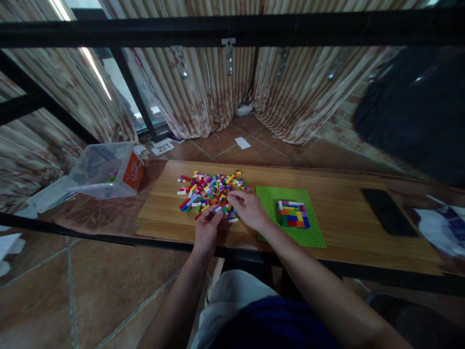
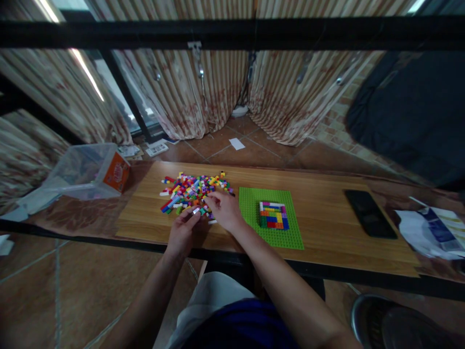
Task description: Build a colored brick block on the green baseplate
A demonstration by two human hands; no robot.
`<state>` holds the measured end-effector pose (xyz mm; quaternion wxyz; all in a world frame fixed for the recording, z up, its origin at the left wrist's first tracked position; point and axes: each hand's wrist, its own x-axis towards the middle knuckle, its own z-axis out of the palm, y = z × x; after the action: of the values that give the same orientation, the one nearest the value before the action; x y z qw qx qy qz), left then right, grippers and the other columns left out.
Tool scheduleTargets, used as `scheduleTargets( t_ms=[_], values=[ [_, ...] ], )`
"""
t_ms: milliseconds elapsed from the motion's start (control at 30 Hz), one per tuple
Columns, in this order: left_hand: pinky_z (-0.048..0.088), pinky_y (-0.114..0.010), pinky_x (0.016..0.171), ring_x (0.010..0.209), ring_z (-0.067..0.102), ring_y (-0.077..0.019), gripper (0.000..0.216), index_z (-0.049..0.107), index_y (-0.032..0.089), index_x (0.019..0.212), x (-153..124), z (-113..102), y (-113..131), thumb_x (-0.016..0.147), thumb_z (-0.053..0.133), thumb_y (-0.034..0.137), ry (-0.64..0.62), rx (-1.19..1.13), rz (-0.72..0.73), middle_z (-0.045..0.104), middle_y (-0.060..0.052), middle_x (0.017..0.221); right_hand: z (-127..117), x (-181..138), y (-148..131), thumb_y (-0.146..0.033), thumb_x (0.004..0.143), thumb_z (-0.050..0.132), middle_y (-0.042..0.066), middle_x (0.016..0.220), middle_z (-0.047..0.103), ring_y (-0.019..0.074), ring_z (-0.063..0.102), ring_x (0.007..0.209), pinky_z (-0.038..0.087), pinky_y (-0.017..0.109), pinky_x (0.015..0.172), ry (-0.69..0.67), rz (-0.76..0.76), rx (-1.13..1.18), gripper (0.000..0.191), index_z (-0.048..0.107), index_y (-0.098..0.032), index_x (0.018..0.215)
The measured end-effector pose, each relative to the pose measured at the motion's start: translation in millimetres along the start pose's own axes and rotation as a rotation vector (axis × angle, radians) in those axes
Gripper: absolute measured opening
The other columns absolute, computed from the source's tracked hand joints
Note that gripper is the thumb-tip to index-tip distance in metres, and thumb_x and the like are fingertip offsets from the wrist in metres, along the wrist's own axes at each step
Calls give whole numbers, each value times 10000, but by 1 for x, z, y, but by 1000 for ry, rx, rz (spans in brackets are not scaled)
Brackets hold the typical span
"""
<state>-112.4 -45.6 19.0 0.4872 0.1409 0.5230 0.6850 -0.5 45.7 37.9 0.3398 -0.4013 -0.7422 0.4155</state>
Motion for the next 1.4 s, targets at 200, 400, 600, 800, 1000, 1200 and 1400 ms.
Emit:
scheduleTargets(
  t_ms=[200, 400, 600, 800, 1000, 1200, 1400],
  values=[
    [497, -253, 752, 721, 641, -111, 395, 709, 166, 917, -6, 9, 9, 579, 862, 303, -50, -33, 13, 712, -12, 832, 14, -22, 1, -437, 786, 656, 15, 813, 702, 163, 640, 692, 530, 291, 618, -76, 185, 445, 268, 724, -232, 945],
    [505, -256, 713, 671, 631, -109, 376, 721, 154, 827, -11, 10, 16, 530, 890, 310, -78, -2, -2, 714, -14, 788, 11, -26, 3, -418, 797, 645, -8, 735, 661, 134, 610, 639, 516, 268, 610, -115, 138, 434, 209, 704, -224, 849],
    [513, -253, 701, 660, 637, -109, 373, 735, 160, 795, -11, 7, 17, 478, 907, 258, -117, -47, -82, 724, -16, 786, 7, -31, 0, -443, 783, 656, -18, 653, 636, 124, 577, 584, 465, 244, 555, -112, 128, 472, 232, 685, -213, 776],
    [511, -239, 713, 717, 643, -115, 354, 741, 161, 812, -11, 6, 16, 512, 898, 266, -99, -26, -40, 726, -19, 824, 13, -34, -3, -434, 764, 686, -17, 694, 639, 130, 590, 600, 458, 236, 513, -52, 158, 503, 213, 671, -230, 821],
    [517, -260, 724, 694, 642, -120, 351, 745, 151, 832, -13, 3, 16, 535, 892, 269, -132, 2, -70, 728, -29, 814, 14, -37, -9, -445, 745, 704, -14, 649, 644, 129, 576, 557, 466, 248, 490, -51, 196, 599, 221, 682, -226, 774],
    [529, -258, 687, 666, 658, -130, 360, 739, 141, 847, -15, 6, 14, 540, 893, 249, -164, -42, -124, 732, -35, 779, 12, -40, -5, -509, 730, 711, -18, 591, 638, 136, 576, 511, 495, 279, 505, -19, 240, 625, 284, 681, -226, 740],
    [544, -218, 694, 676, 659, -102, 295, 728, 146, 885, -11, 9, 15, 624, 855, 197, -214, -161, -137, 721, -19, 774, 10, -33, 6, -506, 737, 711, -13, 622, 663, 152, 605, 544, 535, 304, 559, 35, 263, 678, 291, 686, -224, 803]
  ],
)
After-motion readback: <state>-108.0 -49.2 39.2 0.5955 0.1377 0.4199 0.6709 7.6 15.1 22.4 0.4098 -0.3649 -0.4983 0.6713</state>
